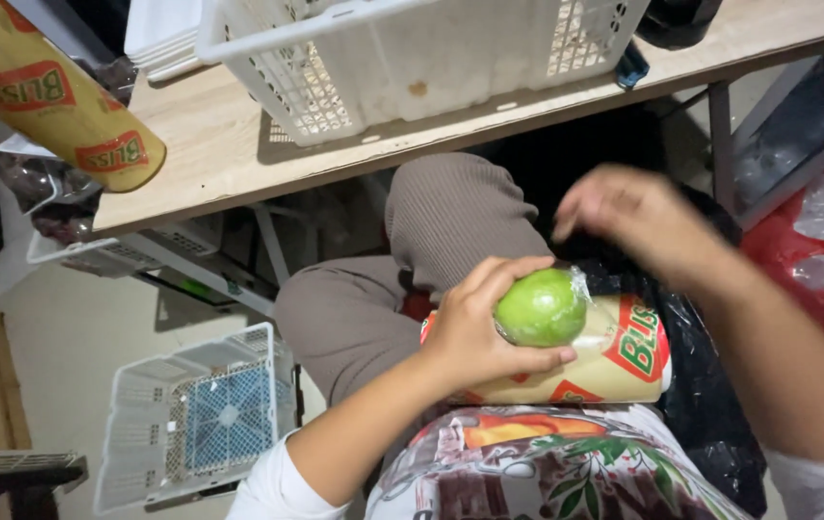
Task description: The person wraps a green fruit in clear plastic film by hand, smoothing the film around the object to secure it, then places the fruit into a white plastic basket.
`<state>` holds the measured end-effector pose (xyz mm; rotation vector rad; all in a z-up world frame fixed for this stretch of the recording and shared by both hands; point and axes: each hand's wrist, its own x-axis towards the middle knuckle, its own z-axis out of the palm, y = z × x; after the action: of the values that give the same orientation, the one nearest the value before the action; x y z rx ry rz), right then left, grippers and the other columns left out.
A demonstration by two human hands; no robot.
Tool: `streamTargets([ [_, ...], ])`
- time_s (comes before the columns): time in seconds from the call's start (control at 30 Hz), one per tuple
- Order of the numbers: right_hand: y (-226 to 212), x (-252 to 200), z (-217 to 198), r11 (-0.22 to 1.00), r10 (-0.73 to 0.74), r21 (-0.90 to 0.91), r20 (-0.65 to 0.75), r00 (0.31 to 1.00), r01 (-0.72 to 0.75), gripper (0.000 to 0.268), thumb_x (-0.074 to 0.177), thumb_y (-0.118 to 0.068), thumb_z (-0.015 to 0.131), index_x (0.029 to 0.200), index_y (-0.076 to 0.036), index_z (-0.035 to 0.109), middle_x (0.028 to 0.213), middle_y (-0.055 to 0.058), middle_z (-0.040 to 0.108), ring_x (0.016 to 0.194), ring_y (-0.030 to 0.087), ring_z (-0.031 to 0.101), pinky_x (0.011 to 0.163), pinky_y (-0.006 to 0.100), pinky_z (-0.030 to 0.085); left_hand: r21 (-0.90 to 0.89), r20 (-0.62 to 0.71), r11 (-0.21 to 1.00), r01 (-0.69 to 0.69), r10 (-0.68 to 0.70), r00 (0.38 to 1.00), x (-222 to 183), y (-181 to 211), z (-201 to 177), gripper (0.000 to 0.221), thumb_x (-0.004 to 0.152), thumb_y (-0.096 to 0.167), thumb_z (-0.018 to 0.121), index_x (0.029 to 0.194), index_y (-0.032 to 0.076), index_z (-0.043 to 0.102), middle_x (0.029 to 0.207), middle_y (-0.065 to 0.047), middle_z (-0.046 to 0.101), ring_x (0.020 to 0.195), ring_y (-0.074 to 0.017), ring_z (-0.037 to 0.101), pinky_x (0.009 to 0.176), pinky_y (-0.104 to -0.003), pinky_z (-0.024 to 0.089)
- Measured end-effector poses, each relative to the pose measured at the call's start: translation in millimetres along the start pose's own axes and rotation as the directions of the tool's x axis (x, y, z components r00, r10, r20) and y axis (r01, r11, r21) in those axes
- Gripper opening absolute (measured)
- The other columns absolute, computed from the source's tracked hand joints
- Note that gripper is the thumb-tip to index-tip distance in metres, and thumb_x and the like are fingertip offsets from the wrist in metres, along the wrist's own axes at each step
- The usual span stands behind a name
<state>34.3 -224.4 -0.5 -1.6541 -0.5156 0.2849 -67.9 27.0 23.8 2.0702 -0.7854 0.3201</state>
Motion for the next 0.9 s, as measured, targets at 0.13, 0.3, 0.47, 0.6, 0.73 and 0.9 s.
streamTargets([
  [0.13, 41.4, 66.7, -93.8, 0.736, -0.340, -0.669, -0.500, 0.797, -0.105, 0.030, 0.101, -0.029, 0.072, 0.126, -0.014, 0.068, 0.114, 0.017, 0.063, 0.107, 0.035, 0.054, 0.094, 0.044, 0.042, -0.038, 0.120, 0.966, 0.255, -0.248, 0.961, 6.1, -6.6, -0.7, 0.080, 0.060, 0.058, 0.083, 0.131, 0.028, 0.060, 0.116, 0.001, 0.063, 0.108, -0.0188, 0.067, 0.094, -0.032, 0.050],
  [0.3, 60.2, 117.5, -131.2, 0.442, -0.301, -0.841, -0.466, 0.832, -0.312, 0.053, 0.101, -0.045, 0.059, 0.147, -0.020, 0.064, 0.133, 0.029, 0.051, 0.119, 0.052, 0.036, 0.092, 0.066, 0.031, -0.012, 0.114, 0.957, 0.291, -0.288, 0.951, 10.7, 0.1, 0.6, 0.079, 0.058, 0.059, 0.081, 0.128, 0.029, 0.061, 0.114, 0.001, 0.064, 0.105, -0.0182, 0.068, 0.095, -0.030, 0.050],
  [0.47, 98.4, 137.2, -155.7, 0.180, -0.398, -0.883, -0.468, 0.789, -0.433, 0.050, 0.101, -0.060, 0.066, 0.118, -0.015, 0.079, 0.117, 0.026, 0.072, 0.110, 0.048, 0.053, 0.079, 0.060, 0.038, 0.017, 0.251, 0.911, 0.411, -0.402, 0.881, 20.3, 7.4, 1.0, 0.087, 0.058, 0.068, 0.070, 0.136, 0.033, 0.053, 0.132, -0.004, 0.059, 0.123, -0.0284, 0.064, 0.104, -0.042, 0.047],
  [0.6, 83.6, 136.6, -163.1, 0.544, -0.265, -0.716, -0.641, 0.721, -0.437, 0.044, 0.083, -0.029, 0.082, 0.113, -0.007, 0.060, 0.108, 0.030, 0.068, 0.095, 0.052, 0.063, 0.078, 0.056, 0.048, 0.056, 0.229, 0.900, 0.431, -0.432, 0.872, 39.5, 12.3, 6.6, 0.086, 0.055, 0.069, 0.066, 0.132, 0.033, 0.055, 0.126, -0.005, 0.064, 0.116, -0.0288, 0.067, 0.100, -0.039, 0.047],
  [0.73, 69.0, 114.3, -165.9, 0.790, 0.156, -0.340, -0.694, 0.703, -0.511, 0.034, 0.086, -0.018, 0.074, 0.112, -0.003, 0.060, 0.097, 0.017, 0.059, 0.081, 0.032, 0.056, 0.063, 0.043, 0.044, 0.071, 0.270, 0.861, 0.503, -0.502, 0.822, 46.8, 7.1, 8.0, 0.087, 0.053, 0.071, 0.063, 0.130, 0.031, 0.057, 0.127, -0.006, 0.067, 0.118, -0.0274, 0.065, 0.096, -0.038, 0.048],
  [0.9, 67.3, 39.2, -170.9, 0.928, 0.292, -0.025, -0.569, 0.768, -0.372, 0.023, 0.089, -0.007, 0.056, 0.075, -0.015, 0.041, 0.061, 0.004, 0.036, 0.053, 0.015, 0.048, 0.043, 0.031, 0.028, 0.069, 0.273, 0.823, 0.564, -0.559, 0.783, 47.3, 5.5, -1.8, 0.090, 0.052, 0.074, 0.062, 0.132, 0.032, 0.057, 0.132, -0.009, 0.066, 0.118, -0.0287, 0.065, 0.095, -0.040, 0.049],
])
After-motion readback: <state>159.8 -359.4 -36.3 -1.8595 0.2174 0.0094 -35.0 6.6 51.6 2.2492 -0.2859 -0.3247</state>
